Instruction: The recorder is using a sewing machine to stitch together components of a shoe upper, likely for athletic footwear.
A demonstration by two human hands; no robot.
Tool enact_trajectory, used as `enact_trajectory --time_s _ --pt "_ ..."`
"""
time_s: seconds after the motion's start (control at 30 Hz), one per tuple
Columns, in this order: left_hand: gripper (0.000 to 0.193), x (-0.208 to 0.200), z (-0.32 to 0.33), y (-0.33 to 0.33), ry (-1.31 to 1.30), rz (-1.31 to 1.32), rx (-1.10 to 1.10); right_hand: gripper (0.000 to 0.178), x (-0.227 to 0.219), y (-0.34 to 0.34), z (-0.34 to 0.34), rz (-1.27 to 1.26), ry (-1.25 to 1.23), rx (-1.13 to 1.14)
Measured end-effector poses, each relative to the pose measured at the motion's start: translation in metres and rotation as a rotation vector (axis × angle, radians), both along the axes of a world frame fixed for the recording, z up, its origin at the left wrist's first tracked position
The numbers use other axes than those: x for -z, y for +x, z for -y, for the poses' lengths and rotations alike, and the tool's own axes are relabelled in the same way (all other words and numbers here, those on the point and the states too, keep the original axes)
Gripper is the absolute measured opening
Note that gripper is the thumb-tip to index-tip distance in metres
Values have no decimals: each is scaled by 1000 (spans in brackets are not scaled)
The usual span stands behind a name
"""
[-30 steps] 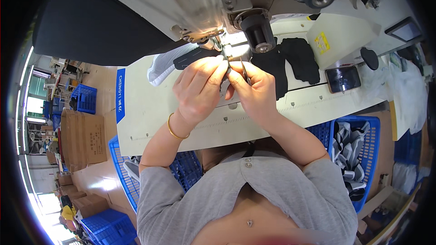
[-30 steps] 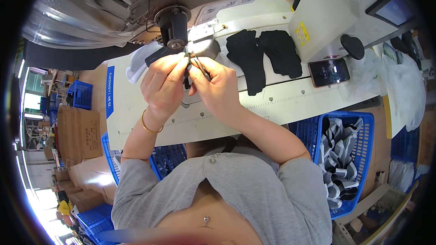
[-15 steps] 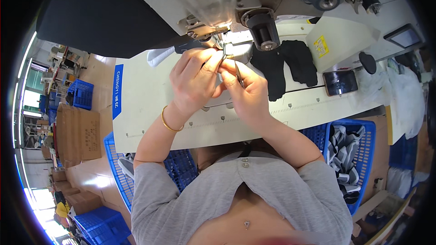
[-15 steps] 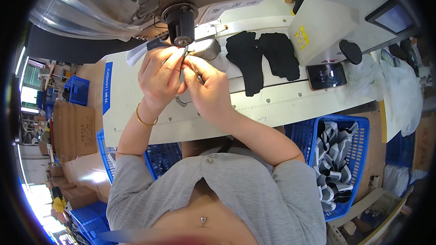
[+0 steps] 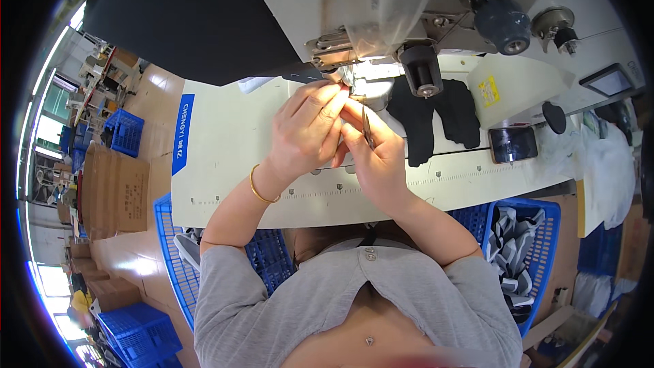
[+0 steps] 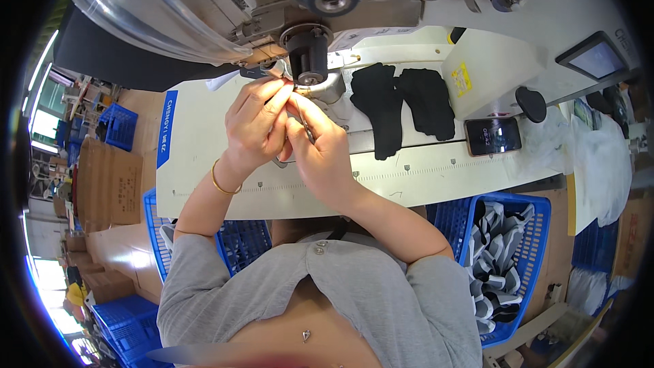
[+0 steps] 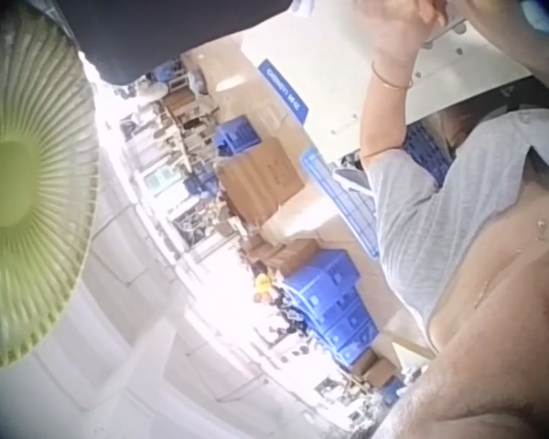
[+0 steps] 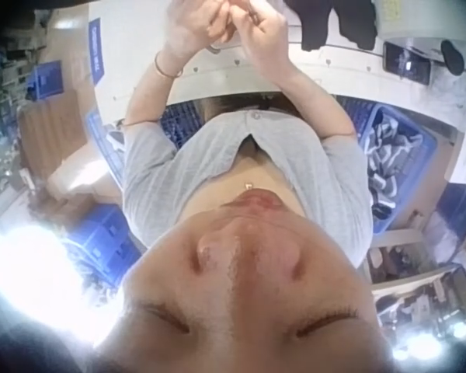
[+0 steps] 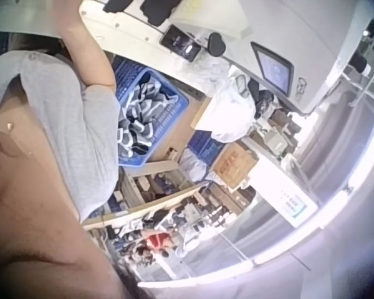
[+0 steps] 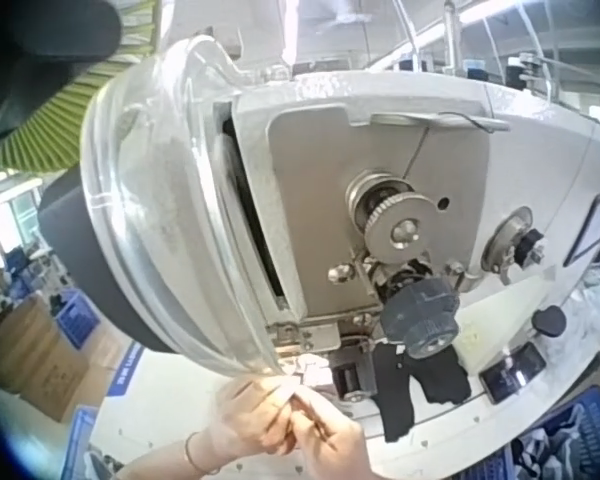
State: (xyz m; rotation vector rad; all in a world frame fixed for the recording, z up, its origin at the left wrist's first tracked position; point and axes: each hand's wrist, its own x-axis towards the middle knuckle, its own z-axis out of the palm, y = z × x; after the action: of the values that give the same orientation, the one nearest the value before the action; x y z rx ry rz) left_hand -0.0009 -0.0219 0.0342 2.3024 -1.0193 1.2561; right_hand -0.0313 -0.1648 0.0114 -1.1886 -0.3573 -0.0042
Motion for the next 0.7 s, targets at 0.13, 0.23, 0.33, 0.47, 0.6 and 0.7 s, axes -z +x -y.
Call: enact_trajectory --time_s 0.13,0.23,0.33,0.47,0.6,0.7 --pt "29 1 0 1 -26 -32 -1 34 -3 1 2 21 -35 -23" --pt "30 -1 0 2 -19 -31 -1 35 -3 2 1 23 -33 -15" --pt "31 -1 -1 3 -24 -30 8 36 0 2 -2 18 -7 -20" --pt "30 0 -2 6 -43 -41 19 37 -3 2 -1 15 -40 -19" --pt "32 3 -4 6 -44 -60 24 38 -4 2 0 11 -59 -36" --pt "44 26 -8 11 -82 19 0 40 -1 2 0 24 -57 -46"
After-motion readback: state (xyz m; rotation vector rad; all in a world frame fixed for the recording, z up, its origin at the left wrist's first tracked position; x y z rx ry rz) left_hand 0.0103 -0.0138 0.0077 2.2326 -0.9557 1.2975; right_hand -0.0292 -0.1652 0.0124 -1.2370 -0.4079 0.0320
